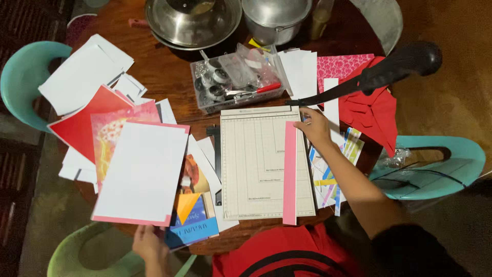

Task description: The person cuts a pink strip of paper using a paper trimmer and folds it by hand. They then align the folded strip along the edge of a white sheet of paper and pick up a yellow triangular paper piece from the table.

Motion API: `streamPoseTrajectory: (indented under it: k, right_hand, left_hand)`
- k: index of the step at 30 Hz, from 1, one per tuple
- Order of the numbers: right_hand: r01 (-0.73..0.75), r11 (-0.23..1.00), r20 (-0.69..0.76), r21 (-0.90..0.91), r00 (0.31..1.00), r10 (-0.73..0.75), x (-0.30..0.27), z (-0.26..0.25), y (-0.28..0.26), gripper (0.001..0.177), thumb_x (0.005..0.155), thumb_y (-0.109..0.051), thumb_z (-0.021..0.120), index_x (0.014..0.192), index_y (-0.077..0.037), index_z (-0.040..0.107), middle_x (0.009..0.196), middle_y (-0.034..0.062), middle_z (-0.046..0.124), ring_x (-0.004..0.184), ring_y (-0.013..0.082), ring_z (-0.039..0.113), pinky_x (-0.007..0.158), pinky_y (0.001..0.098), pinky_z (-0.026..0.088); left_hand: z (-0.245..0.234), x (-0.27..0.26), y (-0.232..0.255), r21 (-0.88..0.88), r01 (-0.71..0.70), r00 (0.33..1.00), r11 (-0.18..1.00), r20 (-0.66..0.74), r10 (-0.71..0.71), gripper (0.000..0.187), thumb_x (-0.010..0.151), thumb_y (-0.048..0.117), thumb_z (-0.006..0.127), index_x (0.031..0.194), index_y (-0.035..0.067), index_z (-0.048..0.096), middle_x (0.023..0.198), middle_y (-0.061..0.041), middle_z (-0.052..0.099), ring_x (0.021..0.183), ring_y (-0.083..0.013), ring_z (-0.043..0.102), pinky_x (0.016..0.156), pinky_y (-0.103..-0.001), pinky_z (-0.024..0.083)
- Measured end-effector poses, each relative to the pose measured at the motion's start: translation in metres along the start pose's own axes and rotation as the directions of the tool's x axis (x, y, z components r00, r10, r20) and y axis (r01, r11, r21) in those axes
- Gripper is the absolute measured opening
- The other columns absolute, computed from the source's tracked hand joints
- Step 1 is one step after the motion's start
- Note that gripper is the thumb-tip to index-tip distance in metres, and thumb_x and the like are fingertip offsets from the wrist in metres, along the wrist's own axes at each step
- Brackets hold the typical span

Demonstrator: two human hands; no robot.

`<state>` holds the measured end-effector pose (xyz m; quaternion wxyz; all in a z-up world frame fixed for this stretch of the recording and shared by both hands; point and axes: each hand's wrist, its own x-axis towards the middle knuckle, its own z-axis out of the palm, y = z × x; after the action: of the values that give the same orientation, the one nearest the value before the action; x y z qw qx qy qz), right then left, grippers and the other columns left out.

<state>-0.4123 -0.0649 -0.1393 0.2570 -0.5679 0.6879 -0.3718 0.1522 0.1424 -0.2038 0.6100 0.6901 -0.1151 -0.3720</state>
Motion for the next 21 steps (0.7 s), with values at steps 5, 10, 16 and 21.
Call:
streamPoseTrajectory:
  k: [5, 10, 16, 21]
  right_hand:
    - [-0.195, 0.960, 0.022, 0.200, 0.981, 0.194, -0.077, -0.019, 0.007, 0.072, 0.083, -0.028, 0.087, 0.141, 0.000, 0.055, 0.139, 0.0228, 0.062, 0.123, 0.0237, 0.064, 0.100, 0.0352, 0.053]
    - [-0.480, 0.877, 0.183, 0.036, 0.865, 0.466, -0.175, -0.027, -0.025, 0.086, 0.069, -0.034, 0.090, 0.140, -0.006, 0.053, 0.122, 0.0143, 0.063, 0.098, 0.0240, 0.066, 0.082, 0.0358, 0.058]
    - [-0.317, 0.942, 0.125, -0.108, 0.936, 0.329, -0.201, -0.014, -0.023, 0.097, 0.057, -0.028, 0.097, 0.139, -0.003, 0.051, 0.114, 0.0154, 0.060, 0.091, 0.0243, 0.062, 0.079, 0.0353, 0.055]
    - [-0.477, 0.876, 0.143, 0.077, 0.875, 0.463, -0.196, -0.009, 0.012, 0.063, 0.068, -0.018, 0.088, 0.127, -0.006, 0.068, 0.102, 0.0105, 0.073, 0.081, 0.0201, 0.071, 0.074, 0.0325, 0.059]
  left_hand:
    - [0.034, -0.069, 0.006, 0.745, -0.623, 0.535, 0.237, 0.185, 0.824, 0.057, 0.093, 0.007, 0.070, 0.143, -0.010, 0.050, 0.122, -0.028, 0.058, 0.109, -0.0416, 0.058, 0.098, -0.051, 0.049]
    - [0.208, -0.133, 0.003, 0.448, -0.775, 0.584, 0.446, 0.776, 0.236, 0.036, 0.091, 0.006, 0.058, 0.125, 0.009, 0.068, 0.130, -0.018, 0.064, 0.121, -0.0386, 0.059, 0.104, -0.046, 0.047]
    - [0.369, -0.171, 0.014, -0.109, -0.968, -0.070, 0.226, 0.983, 0.172, 0.061, 0.094, 0.023, 0.062, 0.151, 0.007, 0.047, 0.158, -0.014, 0.043, 0.145, -0.0350, 0.037, 0.116, -0.059, 0.024]
    - [0.410, -0.175, -0.006, -0.014, -0.980, 0.010, 0.196, 0.992, 0.125, 0.057, 0.092, 0.032, 0.059, 0.144, 0.009, 0.052, 0.161, -0.010, 0.042, 0.152, -0.0283, 0.033, 0.124, -0.058, 0.015]
